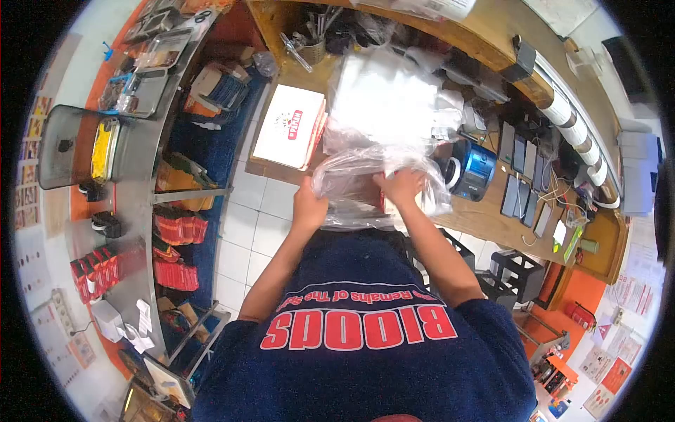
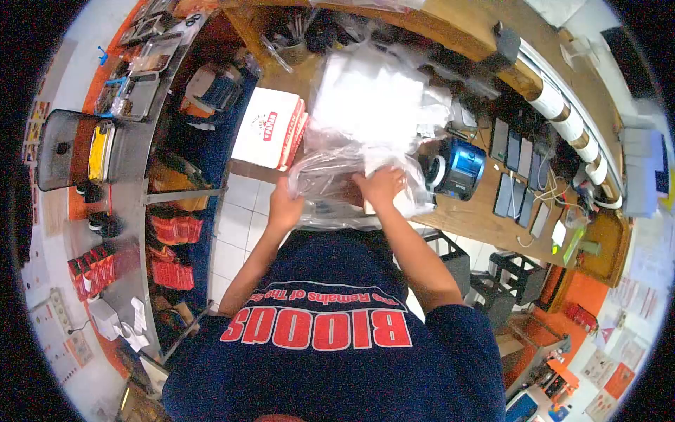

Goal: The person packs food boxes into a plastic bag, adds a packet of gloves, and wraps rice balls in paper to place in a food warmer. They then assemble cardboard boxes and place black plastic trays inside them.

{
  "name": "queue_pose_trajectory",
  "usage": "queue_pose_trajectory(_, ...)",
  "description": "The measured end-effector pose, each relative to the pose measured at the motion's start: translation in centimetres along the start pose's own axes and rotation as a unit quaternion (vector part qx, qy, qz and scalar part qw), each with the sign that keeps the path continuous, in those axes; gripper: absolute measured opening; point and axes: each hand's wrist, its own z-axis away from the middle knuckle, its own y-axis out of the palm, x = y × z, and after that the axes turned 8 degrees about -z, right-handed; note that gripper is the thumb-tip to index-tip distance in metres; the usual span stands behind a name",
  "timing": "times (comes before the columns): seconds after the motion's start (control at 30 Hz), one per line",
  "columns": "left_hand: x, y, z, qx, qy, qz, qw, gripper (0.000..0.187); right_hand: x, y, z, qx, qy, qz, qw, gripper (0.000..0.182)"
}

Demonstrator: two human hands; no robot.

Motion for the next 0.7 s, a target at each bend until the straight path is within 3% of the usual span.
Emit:
queue_pose_trajectory(0.07, 3.4, 2.5, -1.2, 0.007, 0.044, 0.040, 0.998, 0.051, 3.5, -4.6, 3.4, 0.077, -0.163, -0.160, 0.970, 0.070)
queue_pose_trajectory(0.1, 4.3, 2.8, -1.1, 0.003, 0.043, 0.040, 0.998, 0.051, 4.7, -3.9, 4.2, 0.102, -0.268, -0.349, 0.892, 0.048)
queue_pose_trajectory(0.13, 5.0, 3.0, -0.8, 0.020, 0.066, 0.023, 0.997, 0.049, 8.4, -7.0, 6.2, 0.141, -0.240, -0.425, 0.862, 0.041)
queue_pose_trajectory(0.17, 5.5, 3.1, -0.8, 0.039, 0.093, 0.005, 0.995, 0.047, 11.9, -7.8, 7.0, 0.094, -0.248, -0.422, 0.867, 0.049)
queue_pose_trajectory(0.2, 5.9, 3.5, -1.1, 0.108, 0.053, 0.008, 0.993, 0.050, 15.4, -7.8, 7.0, 0.044, -0.254, -0.418, 0.871, 0.057)
queue_pose_trajectory(0.27, 5.4, 3.2, -0.8, 0.129, 0.084, 0.036, 0.987, 0.054, 22.4, -6.6, 5.8, -0.060, -0.206, -0.402, 0.890, 0.090)
queue_pose_trajectory(0.3, 4.9, 3.0, -0.5, 0.146, 0.106, 0.067, 0.981, 0.058, 25.5, -5.1, 5.1, -0.031, -0.144, -0.318, 0.937, 0.123)
queue_pose_trajectory(0.33, 4.1, 2.7, -0.2, 0.156, 0.117, 0.061, 0.979, 0.058, 27.9, -5.6, 4.7, 0.043, -0.086, -0.280, 0.955, 0.132)
queue_pose_trajectory(0.37, 3.1, 2.3, 0.3, 0.133, 0.132, 0.113, 0.976, 0.062, 29.3, -5.3, 4.3, 0.053, -0.051, -0.226, 0.971, 0.131)
queue_pose_trajectory(0.4, 3.0, 2.0, 0.7, 0.109, 0.142, 0.163, 0.970, 0.065, 29.3, -5.3, 4.0, 0.050, -0.057, -0.210, 0.975, 0.130)
queue_pose_trajectory(0.53, 5.5, 2.1, -1.2, 0.050, 0.162, 0.127, 0.977, 0.058, 26.9, -6.2, 3.8, 0.073, -0.101, -0.235, 0.964, 0.125)
queue_pose_trajectory(0.6, 5.3, 2.1, -1.6, 0.016, -0.003, 0.087, 0.996, 0.048, 23.0, -7.7, 3.1, 0.088, -0.158, -0.309, 0.934, 0.115)
queue_pose_trajectory(0.63, 5.3, 2.3, -1.9, 0.013, -0.011, 0.097, 0.995, 0.048, 20.3, -8.4, 2.7, 0.084, -0.211, -0.347, 0.910, 0.110)
queue_pose_trajectory(0.7, 5.4, 2.4, -2.2, 0.052, 0.016, 0.215, 0.975, 0.043, 14.6, -12.4, 2.5, 0.229, -0.300, -0.387, 0.841, 0.099)
